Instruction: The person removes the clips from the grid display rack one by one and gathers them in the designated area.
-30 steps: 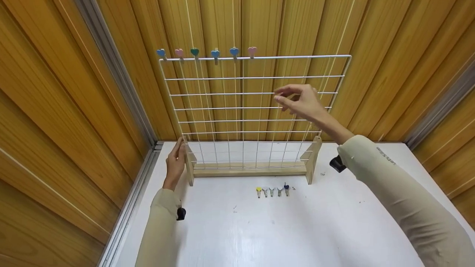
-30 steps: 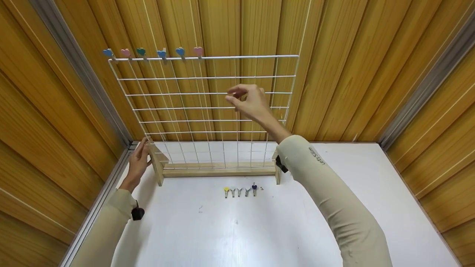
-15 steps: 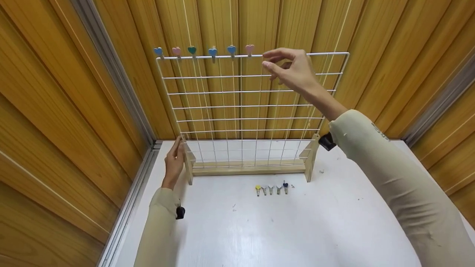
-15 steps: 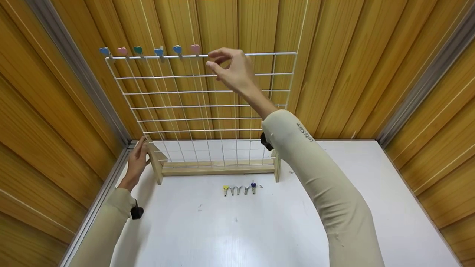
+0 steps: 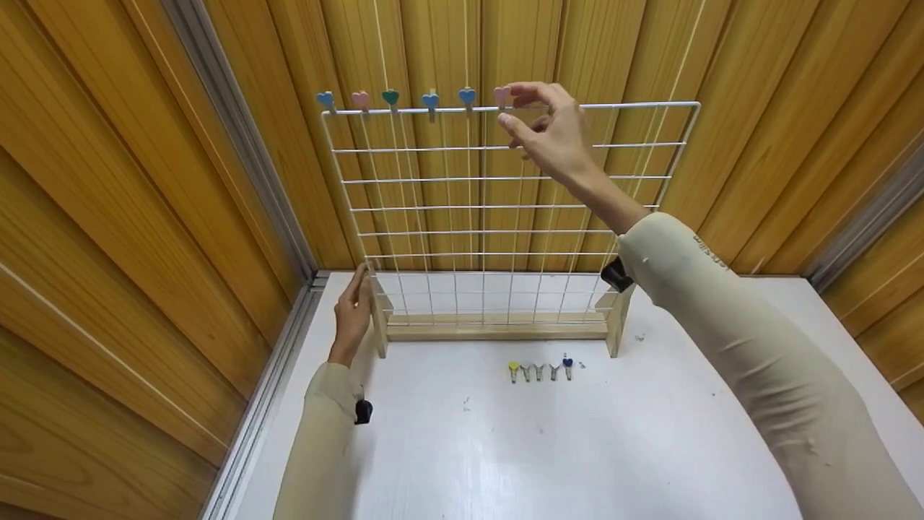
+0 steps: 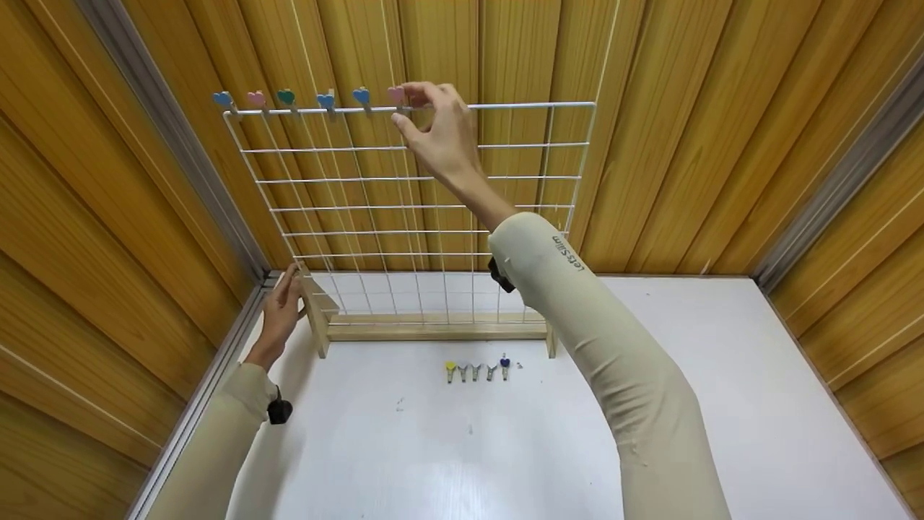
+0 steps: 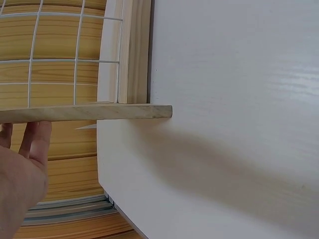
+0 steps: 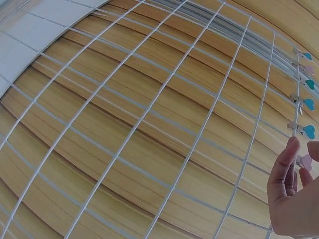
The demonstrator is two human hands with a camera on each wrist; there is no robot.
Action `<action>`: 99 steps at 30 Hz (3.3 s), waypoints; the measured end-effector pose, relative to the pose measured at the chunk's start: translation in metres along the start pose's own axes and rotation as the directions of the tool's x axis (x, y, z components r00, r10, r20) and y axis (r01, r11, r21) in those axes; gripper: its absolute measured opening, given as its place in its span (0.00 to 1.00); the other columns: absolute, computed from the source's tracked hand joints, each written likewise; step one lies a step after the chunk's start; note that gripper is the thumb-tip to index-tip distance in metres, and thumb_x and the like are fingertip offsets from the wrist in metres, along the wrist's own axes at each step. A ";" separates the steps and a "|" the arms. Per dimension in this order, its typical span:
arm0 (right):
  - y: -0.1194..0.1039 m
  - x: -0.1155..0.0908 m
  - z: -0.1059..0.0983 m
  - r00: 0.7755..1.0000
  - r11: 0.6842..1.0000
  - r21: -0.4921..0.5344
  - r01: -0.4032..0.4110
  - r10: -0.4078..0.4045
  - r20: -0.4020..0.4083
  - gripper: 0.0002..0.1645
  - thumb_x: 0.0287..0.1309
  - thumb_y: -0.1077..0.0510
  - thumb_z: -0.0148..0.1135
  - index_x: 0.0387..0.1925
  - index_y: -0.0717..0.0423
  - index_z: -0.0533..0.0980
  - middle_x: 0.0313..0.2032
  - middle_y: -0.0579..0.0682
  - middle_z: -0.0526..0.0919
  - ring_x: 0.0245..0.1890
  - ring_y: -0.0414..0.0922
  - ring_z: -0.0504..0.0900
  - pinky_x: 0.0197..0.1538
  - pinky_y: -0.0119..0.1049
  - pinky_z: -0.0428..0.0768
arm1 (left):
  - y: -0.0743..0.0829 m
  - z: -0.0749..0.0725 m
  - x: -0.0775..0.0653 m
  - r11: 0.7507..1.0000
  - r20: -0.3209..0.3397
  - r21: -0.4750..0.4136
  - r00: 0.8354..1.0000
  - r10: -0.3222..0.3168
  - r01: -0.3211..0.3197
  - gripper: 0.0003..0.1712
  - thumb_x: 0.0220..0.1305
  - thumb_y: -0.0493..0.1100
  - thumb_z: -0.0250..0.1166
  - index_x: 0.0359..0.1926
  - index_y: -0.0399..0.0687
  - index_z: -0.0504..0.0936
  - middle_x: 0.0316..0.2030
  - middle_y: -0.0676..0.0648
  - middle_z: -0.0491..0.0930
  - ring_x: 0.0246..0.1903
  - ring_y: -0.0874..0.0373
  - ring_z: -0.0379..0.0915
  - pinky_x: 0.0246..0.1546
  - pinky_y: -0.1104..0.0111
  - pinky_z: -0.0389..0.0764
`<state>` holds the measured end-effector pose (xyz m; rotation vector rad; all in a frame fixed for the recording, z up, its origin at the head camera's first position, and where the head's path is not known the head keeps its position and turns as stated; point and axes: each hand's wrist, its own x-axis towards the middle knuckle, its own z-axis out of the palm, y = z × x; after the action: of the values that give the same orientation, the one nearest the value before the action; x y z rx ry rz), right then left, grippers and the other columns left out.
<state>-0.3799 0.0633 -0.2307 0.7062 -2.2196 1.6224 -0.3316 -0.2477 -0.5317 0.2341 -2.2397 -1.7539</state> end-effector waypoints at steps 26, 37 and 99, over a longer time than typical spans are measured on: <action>0.018 0.022 -0.005 0.993 0.917 0.399 -0.026 -0.021 0.113 0.14 0.68 0.61 0.65 0.52 0.60 0.84 0.42 0.46 0.90 0.12 0.37 0.76 0.16 0.23 0.71 | 0.001 0.001 0.000 1.000 -0.018 -0.024 1.000 0.000 -0.001 0.31 0.83 0.55 0.44 0.81 0.58 0.55 0.80 0.46 0.55 0.79 0.45 0.51 0.79 0.50 0.58; 0.019 0.021 0.006 0.999 0.880 0.474 -0.032 0.029 0.014 0.15 0.67 0.63 0.64 0.52 0.67 0.84 0.36 0.45 0.92 0.12 0.37 0.81 0.19 0.23 0.76 | -0.001 0.000 0.001 0.999 -0.017 -0.032 1.000 -0.002 0.001 0.31 0.83 0.54 0.44 0.81 0.58 0.55 0.80 0.46 0.55 0.79 0.45 0.51 0.79 0.50 0.58; 0.031 -0.004 -0.039 0.982 0.821 0.548 -0.162 0.191 0.005 0.13 0.68 0.56 0.65 0.51 0.50 0.86 0.42 0.45 0.90 0.28 0.39 0.83 0.29 0.26 0.76 | 0.001 0.031 0.005 1.000 -0.062 0.019 0.998 0.021 -0.020 0.30 0.84 0.55 0.43 0.80 0.56 0.57 0.79 0.46 0.58 0.75 0.43 0.61 0.74 0.46 0.65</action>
<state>-0.3952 0.1085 -0.2455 0.5868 -1.8228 2.3860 -0.3464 -0.2202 -0.5369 0.2647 -2.2073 -1.6927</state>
